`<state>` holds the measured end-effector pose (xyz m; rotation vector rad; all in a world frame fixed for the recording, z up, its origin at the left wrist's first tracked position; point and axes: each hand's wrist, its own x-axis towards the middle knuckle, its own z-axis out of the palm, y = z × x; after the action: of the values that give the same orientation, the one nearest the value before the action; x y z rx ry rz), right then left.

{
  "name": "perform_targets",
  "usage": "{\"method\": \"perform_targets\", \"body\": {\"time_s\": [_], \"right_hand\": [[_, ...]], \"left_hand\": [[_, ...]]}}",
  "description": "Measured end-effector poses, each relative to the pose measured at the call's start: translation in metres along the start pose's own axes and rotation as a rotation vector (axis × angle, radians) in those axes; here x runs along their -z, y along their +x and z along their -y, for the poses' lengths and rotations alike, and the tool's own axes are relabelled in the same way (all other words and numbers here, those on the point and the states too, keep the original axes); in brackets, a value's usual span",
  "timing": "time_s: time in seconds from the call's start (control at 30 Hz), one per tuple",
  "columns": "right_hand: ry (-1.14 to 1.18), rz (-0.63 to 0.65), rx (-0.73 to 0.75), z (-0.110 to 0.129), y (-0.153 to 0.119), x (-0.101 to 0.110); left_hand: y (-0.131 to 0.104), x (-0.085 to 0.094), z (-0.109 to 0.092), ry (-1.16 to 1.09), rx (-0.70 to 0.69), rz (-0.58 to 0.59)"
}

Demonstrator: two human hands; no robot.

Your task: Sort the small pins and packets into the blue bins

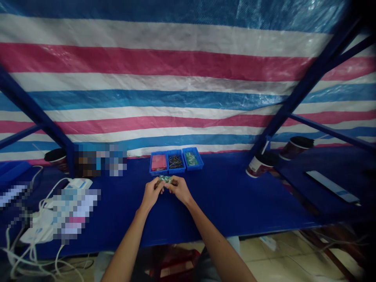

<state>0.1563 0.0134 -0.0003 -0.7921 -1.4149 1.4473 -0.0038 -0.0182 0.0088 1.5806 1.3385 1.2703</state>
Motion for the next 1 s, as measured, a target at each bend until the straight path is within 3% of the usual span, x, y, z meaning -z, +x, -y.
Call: {"method": "perform_targets", "body": {"time_s": [0.23,0.47,0.7,1.0], "right_hand": [[0.020,0.048,0.005,0.0026,-0.0001,0.0014],[-0.047,-0.046,0.046,0.0039,-0.0010,0.0017],[-0.016,0.062,-0.012,0.0096,-0.0025,-0.0012],[0.017,0.013,0.013,0.0094,-0.0017,-0.0012]], "left_hand": [[-0.0007,0.0020,0.0014,0.052,-0.016,-0.082],[-0.0006,0.0001,-0.0015,0.016,0.007,-0.029],[-0.0013,0.0020,-0.0031,0.089,0.005,-0.083],[-0.0030,0.0025,0.0006,0.067,0.033,-0.034]]}}
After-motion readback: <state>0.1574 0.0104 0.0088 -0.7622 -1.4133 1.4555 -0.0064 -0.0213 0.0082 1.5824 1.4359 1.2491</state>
